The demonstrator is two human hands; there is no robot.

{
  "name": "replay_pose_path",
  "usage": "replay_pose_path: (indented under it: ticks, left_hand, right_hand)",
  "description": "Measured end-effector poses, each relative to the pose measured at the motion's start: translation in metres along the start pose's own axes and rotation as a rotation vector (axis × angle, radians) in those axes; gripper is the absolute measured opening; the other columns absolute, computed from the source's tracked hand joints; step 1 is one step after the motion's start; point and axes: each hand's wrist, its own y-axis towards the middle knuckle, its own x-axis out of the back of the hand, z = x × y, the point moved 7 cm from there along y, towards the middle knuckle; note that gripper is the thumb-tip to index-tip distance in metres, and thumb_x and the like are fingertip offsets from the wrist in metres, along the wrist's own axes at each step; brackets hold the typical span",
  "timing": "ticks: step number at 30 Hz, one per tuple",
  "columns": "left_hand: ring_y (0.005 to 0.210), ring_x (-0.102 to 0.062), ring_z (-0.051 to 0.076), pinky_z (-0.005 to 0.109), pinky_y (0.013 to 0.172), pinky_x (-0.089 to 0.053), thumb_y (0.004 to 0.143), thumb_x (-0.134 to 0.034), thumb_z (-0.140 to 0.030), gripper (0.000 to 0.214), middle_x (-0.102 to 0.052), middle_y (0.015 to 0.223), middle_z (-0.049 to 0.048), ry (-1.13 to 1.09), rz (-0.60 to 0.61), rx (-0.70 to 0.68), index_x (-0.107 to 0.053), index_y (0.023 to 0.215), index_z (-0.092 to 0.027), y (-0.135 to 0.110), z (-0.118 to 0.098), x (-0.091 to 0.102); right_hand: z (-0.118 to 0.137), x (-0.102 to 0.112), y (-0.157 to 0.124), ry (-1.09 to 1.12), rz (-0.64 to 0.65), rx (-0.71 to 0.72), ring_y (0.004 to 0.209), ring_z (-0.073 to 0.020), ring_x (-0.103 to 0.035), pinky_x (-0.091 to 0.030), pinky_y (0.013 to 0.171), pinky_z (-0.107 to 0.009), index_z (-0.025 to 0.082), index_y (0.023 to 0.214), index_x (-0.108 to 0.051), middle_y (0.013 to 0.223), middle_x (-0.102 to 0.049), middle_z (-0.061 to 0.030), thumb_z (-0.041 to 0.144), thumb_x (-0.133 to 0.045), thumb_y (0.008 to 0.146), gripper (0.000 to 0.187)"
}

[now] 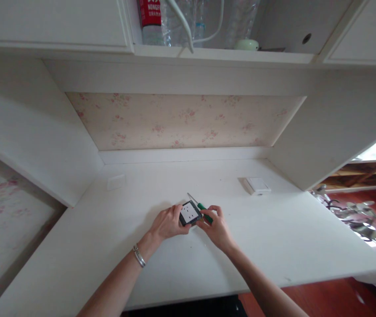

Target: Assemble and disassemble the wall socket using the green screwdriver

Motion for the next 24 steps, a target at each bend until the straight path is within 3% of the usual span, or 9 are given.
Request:
replay_pose_path:
  ticks: [4, 8, 13, 16, 24]
  left_hand:
    - [0.089, -0.066, 0.027, 0.035, 0.073, -0.055, 0.072, -0.059, -0.044, 0.05, -0.067, 0.101, 0.0101, -0.019, 0.035, 0.017, -0.045, 0.113, -0.019, 0.0, 0.001, -0.003]
    - [0.092, -0.065, 0.027, 0.035, 0.077, -0.054, 0.069, -0.063, -0.045, 0.053, -0.066, 0.103, 0.0091, -0.051, 0.052, 0.033, -0.046, 0.112, -0.02, -0.003, 0.0, -0.005]
    - [0.102, -0.061, 0.027, 0.038, 0.087, -0.052, 0.071, -0.064, -0.046, 0.056, -0.062, 0.112, 0.0099, -0.146, 0.018, 0.059, -0.043, 0.116, -0.02, -0.009, 0.001, -0.003]
    - [0.106, -0.059, 0.026, 0.04, 0.092, -0.049, 0.071, -0.065, -0.048, 0.061, -0.06, 0.116, 0.0098, -0.246, -0.018, 0.099, -0.041, 0.121, -0.021, -0.011, 0.002, 0.001]
    - [0.107, -0.057, 0.026, 0.039, 0.092, -0.049, 0.061, -0.077, -0.045, 0.077, -0.056, 0.118, 0.0089, -0.438, -0.06, 0.155, -0.04, 0.124, -0.022, -0.014, 0.001, 0.005]
  right_hand:
    - [0.008, 0.008, 0.0, -0.066, -0.021, 0.012, 0.076, -0.0159, -0.063, -0.056, 0.079, -0.039, 0.022, 0.096, -0.066, 0.108, -0.044, -0.0063, 0.036, -0.065, 0.075, 0.025]
    - [0.027, 0.028, 0.003, -0.147, -0.147, 0.12, 0.093, -0.0226, -0.059, -0.051, 0.083, -0.041, 0.022, 0.098, -0.063, 0.105, -0.054, -0.009, 0.039, -0.055, 0.084, 0.023]
    - [0.049, 0.05, 0.006, 0.155, -0.266, 0.031, 0.076, -0.0175, -0.061, -0.053, 0.069, -0.034, 0.023, 0.104, -0.051, 0.089, -0.061, -0.0033, 0.042, -0.062, 0.08, 0.033]
    - [0.071, 0.057, 0.007, 0.264, -0.308, 0.058, 0.065, -0.0137, -0.061, -0.055, 0.062, -0.031, 0.024, 0.104, -0.049, 0.088, -0.06, -0.0013, 0.041, -0.063, 0.08, 0.033]
    - [0.106, 0.042, 0.011, -0.028, -0.154, 0.108, 0.055, -0.0115, -0.055, -0.051, 0.051, -0.025, 0.023, 0.104, -0.052, 0.081, -0.061, -0.0009, 0.045, -0.06, 0.081, 0.032]
